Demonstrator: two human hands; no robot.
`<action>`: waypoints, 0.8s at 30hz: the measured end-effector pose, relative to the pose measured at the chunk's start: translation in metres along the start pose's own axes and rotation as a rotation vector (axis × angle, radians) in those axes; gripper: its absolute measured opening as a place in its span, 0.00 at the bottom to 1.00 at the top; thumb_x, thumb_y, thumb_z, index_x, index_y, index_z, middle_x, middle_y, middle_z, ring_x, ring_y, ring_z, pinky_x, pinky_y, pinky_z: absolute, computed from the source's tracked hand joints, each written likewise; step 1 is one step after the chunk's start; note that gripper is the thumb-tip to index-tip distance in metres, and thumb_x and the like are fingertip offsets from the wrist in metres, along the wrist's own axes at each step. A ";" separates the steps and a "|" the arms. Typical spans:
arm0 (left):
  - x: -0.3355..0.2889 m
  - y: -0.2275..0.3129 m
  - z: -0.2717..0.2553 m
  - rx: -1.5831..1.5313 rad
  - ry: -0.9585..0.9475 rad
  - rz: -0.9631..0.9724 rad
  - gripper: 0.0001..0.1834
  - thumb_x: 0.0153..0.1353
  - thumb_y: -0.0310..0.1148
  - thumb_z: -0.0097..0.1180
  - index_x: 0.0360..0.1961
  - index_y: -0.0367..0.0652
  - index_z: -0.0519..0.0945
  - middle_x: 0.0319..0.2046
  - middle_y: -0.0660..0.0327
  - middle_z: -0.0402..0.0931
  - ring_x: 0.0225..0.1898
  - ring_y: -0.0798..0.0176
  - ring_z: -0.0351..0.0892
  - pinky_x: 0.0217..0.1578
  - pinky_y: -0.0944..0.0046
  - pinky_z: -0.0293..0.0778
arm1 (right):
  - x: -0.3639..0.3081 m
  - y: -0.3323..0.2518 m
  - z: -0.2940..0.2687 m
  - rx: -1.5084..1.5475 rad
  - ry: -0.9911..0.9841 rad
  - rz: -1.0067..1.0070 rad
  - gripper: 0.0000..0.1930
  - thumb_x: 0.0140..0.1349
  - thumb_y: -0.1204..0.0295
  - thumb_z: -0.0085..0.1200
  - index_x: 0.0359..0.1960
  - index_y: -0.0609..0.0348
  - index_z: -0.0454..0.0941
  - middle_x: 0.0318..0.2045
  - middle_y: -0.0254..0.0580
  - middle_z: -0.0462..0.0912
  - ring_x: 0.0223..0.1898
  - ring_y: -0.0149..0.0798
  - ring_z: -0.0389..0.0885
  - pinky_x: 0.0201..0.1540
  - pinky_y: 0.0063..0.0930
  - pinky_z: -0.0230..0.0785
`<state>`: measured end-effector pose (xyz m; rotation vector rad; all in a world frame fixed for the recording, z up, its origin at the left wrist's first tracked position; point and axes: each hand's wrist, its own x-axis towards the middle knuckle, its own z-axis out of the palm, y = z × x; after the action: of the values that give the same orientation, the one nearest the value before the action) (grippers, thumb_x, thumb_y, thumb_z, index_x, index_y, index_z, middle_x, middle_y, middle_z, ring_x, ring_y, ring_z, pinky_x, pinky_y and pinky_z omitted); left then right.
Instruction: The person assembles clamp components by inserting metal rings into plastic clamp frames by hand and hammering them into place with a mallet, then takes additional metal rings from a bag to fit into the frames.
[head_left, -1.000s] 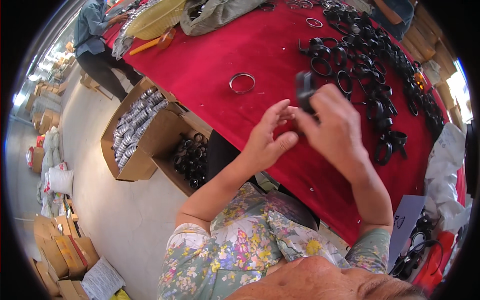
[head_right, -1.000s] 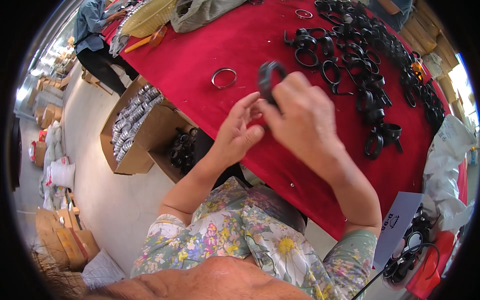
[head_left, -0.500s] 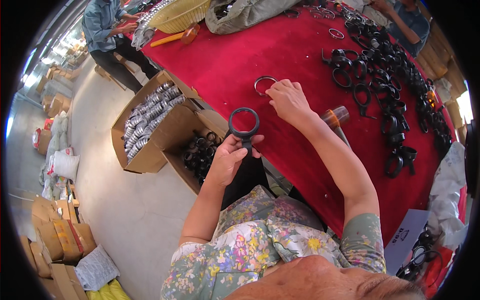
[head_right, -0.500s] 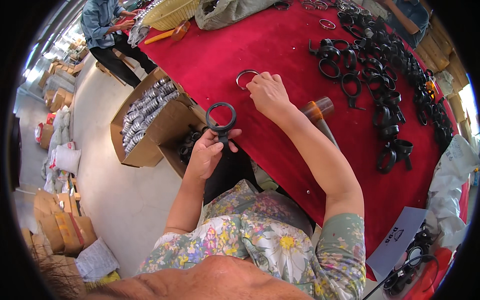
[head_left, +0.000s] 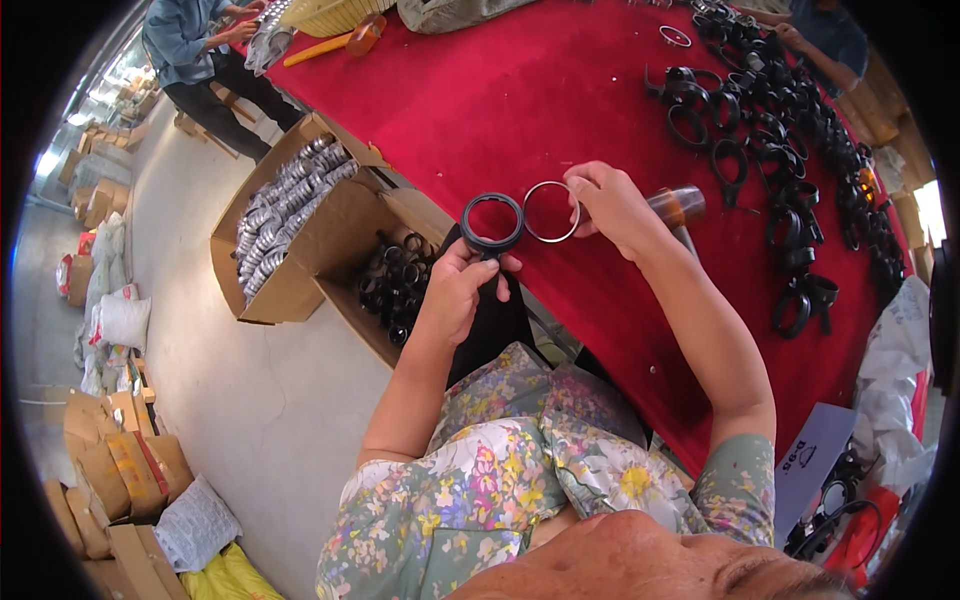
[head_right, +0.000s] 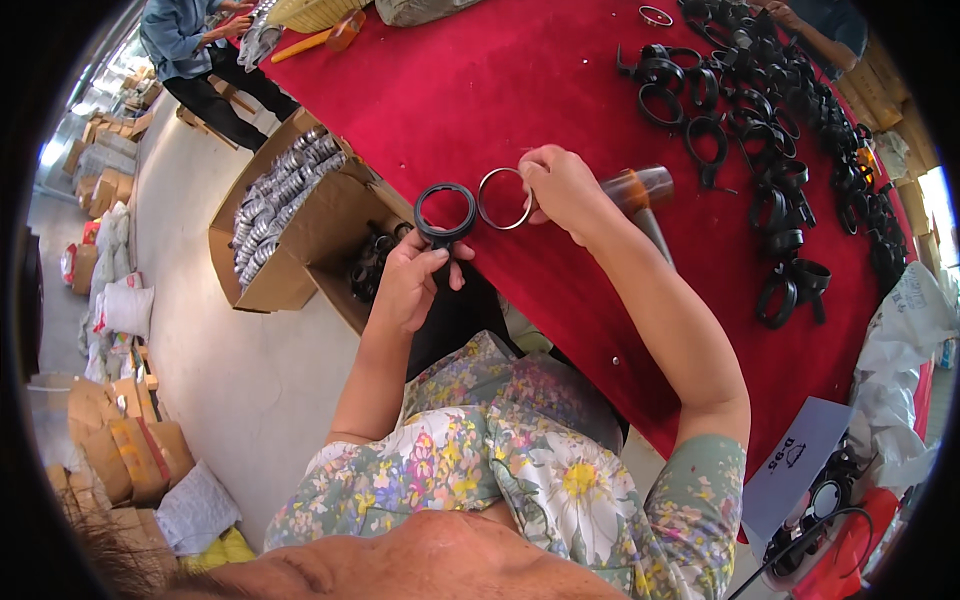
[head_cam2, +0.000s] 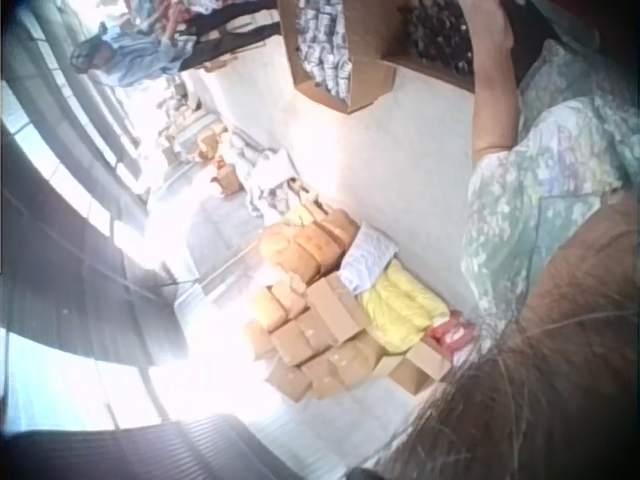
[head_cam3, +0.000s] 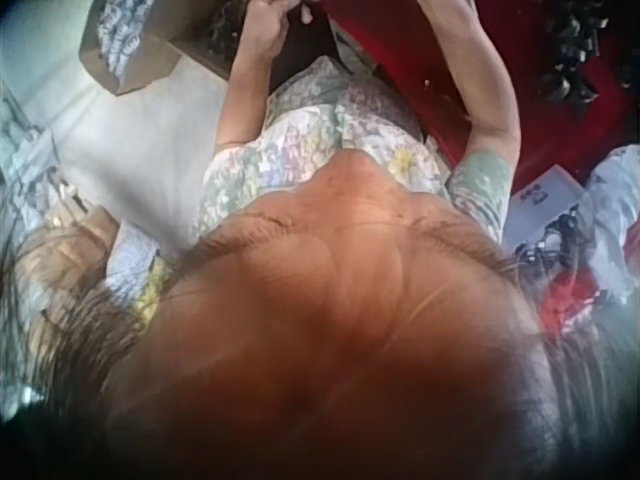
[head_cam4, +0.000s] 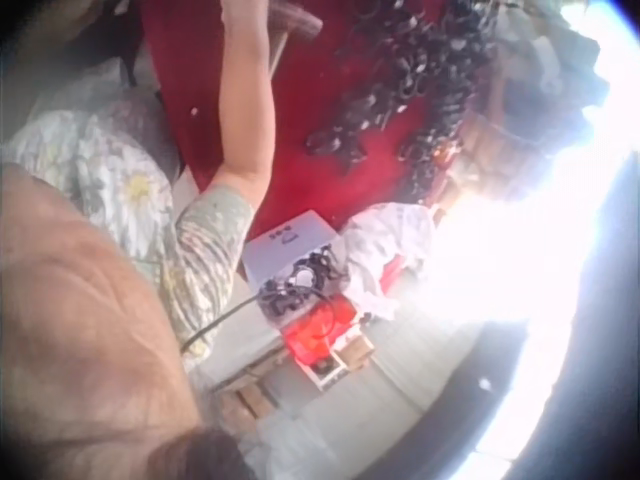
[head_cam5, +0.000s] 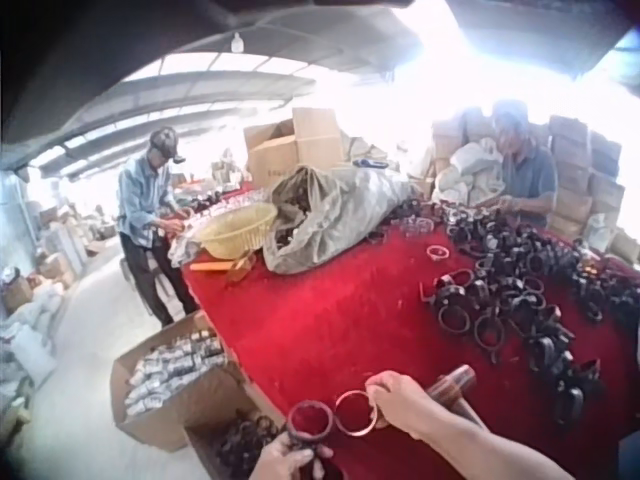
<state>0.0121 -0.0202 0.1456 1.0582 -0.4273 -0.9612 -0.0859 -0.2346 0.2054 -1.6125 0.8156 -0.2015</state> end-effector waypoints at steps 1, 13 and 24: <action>-0.001 0.002 0.001 0.005 -0.003 -0.013 0.15 0.60 0.21 0.48 0.48 0.34 0.75 0.38 0.50 0.81 0.27 0.62 0.77 0.33 0.64 0.75 | -0.001 0.000 0.000 -0.183 0.043 -0.070 0.16 0.69 0.74 0.50 0.55 0.68 0.73 0.43 0.46 0.80 0.38 0.37 0.81 0.44 0.34 0.78; -0.011 0.004 0.001 0.027 0.013 -0.009 0.16 0.59 0.20 0.50 0.49 0.34 0.76 0.41 0.52 0.81 0.28 0.62 0.79 0.36 0.64 0.76 | -0.026 0.008 -0.002 -0.955 -0.219 -0.669 0.42 0.48 0.70 0.70 0.67 0.61 0.64 0.65 0.51 0.67 0.67 0.51 0.64 0.67 0.45 0.57; -0.008 0.004 0.017 0.017 -0.070 0.027 0.18 0.59 0.20 0.53 0.51 0.35 0.75 0.41 0.54 0.81 0.30 0.63 0.80 0.37 0.65 0.78 | -0.077 -0.022 0.006 -1.082 0.096 -1.197 0.24 0.56 0.72 0.54 0.57 0.61 0.74 0.55 0.39 0.73 0.58 0.42 0.70 0.59 0.36 0.64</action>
<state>-0.0021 -0.0223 0.1580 1.0342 -0.5072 -0.9744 -0.1302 -0.1833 0.2481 -2.9907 -0.1909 -0.7679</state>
